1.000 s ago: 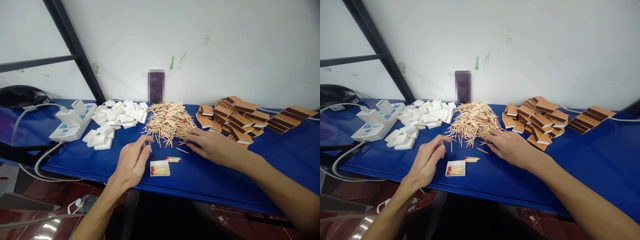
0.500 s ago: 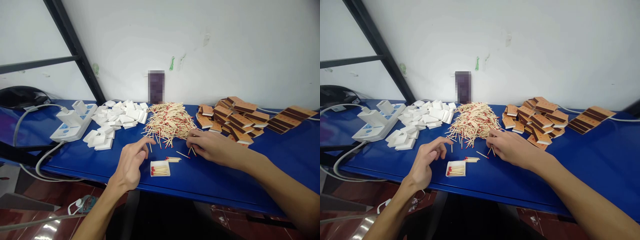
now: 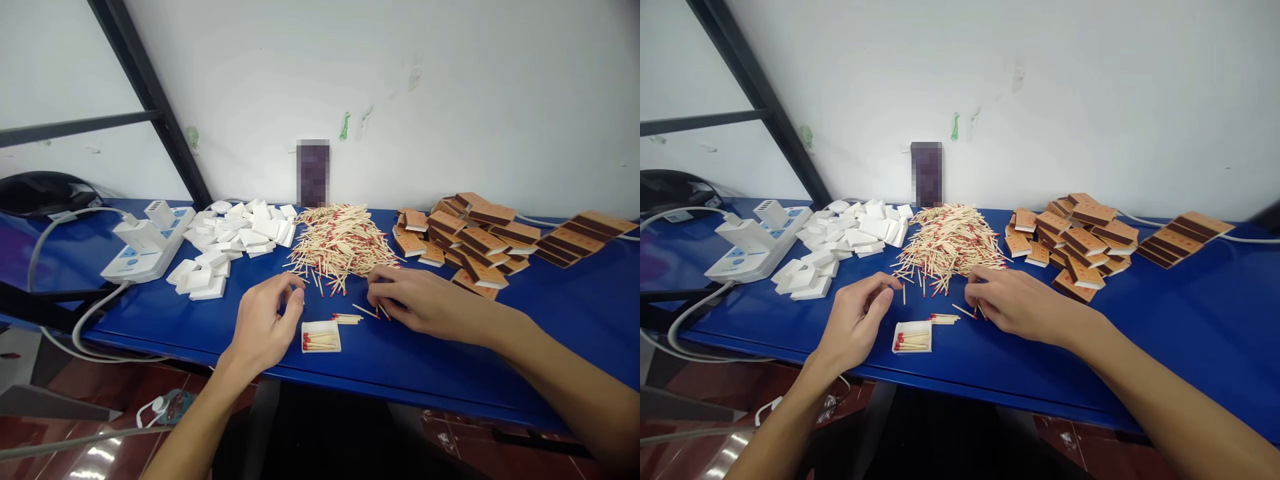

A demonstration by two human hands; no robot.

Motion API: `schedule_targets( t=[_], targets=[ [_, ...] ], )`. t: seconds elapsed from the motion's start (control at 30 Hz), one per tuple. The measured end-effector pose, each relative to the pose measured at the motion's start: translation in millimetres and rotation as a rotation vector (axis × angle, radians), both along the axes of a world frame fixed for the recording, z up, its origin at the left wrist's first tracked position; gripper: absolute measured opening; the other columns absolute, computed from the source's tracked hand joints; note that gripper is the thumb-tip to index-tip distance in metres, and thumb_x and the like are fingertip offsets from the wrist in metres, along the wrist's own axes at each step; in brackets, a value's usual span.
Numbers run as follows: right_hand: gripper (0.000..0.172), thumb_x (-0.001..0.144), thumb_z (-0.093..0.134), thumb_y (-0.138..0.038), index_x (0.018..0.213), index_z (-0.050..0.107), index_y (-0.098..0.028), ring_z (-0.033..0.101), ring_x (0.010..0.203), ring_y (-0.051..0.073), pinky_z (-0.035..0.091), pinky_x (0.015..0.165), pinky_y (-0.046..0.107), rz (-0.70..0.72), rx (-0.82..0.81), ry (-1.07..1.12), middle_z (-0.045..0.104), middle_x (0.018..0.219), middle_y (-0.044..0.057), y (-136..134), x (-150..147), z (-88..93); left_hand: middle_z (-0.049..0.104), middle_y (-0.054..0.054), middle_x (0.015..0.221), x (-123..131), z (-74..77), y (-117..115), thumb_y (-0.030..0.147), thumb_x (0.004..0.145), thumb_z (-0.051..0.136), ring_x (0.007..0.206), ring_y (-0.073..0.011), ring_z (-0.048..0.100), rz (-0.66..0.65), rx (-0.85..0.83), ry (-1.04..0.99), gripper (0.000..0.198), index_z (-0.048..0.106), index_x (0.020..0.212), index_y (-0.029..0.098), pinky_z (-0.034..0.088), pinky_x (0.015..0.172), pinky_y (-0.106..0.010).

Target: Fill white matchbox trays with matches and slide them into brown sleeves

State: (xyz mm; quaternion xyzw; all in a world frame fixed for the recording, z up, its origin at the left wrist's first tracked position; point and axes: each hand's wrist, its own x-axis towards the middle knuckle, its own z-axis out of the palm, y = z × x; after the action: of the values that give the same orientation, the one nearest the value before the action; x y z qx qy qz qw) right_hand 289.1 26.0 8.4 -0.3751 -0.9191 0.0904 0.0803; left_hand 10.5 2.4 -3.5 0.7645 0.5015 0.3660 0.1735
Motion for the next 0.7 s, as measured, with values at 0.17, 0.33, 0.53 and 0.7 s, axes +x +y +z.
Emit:
schedule_targets(
  t=[0.17,0.33,0.53,0.7],
  targets=[
    [0.021,0.090,0.044,-0.010,0.083,0.059,-0.022,0.059,0.077,0.016,0.041,0.067,0.029,0.024,-0.018,0.031,0.061,0.101,0.004,0.4,-2.1,-2.1,0.059,0.003,0.070,0.7,1.6,0.8,0.031,0.096,0.045,0.063,-0.0135,0.053,-0.004,0.015,0.021,0.024,0.064,0.089,0.019,0.034,0.062,-0.026],
    [0.031,0.094,0.041,-0.011,0.108,0.064,-0.027,0.060,0.081,0.016,0.042,0.067,0.029,0.063,0.001,0.039,0.059,0.112,0.005,-2.7,-4.6,-2.8,0.060,0.002,0.071,1.5,1.5,0.9,0.032,0.097,0.045,0.065,-0.0138,0.053,-0.013,0.026,0.026,0.025,0.064,0.089,0.019,0.035,0.063,-0.027],
    [0.032,0.096,0.038,-0.013,0.105,0.065,-0.028,0.061,0.082,0.017,0.043,0.067,0.030,0.032,-0.017,-0.030,0.058,0.116,0.005,-4.9,-2.2,0.9,0.060,0.002,0.073,1.1,1.0,0.9,0.032,0.098,0.045,0.065,-0.0139,0.053,-0.017,0.014,0.029,0.025,0.064,0.089,0.019,0.035,0.064,-0.027],
    [0.027,0.094,0.042,-0.016,0.103,0.065,-0.026,0.060,0.080,0.019,0.042,0.069,0.031,0.013,-0.001,-0.059,0.062,0.105,0.005,-3.6,2.8,4.1,0.061,0.002,0.073,0.5,1.3,1.6,0.033,0.098,0.045,0.067,-0.0149,0.054,-0.008,0.017,0.042,0.026,0.064,0.089,0.019,0.036,0.065,-0.028]
  ],
)
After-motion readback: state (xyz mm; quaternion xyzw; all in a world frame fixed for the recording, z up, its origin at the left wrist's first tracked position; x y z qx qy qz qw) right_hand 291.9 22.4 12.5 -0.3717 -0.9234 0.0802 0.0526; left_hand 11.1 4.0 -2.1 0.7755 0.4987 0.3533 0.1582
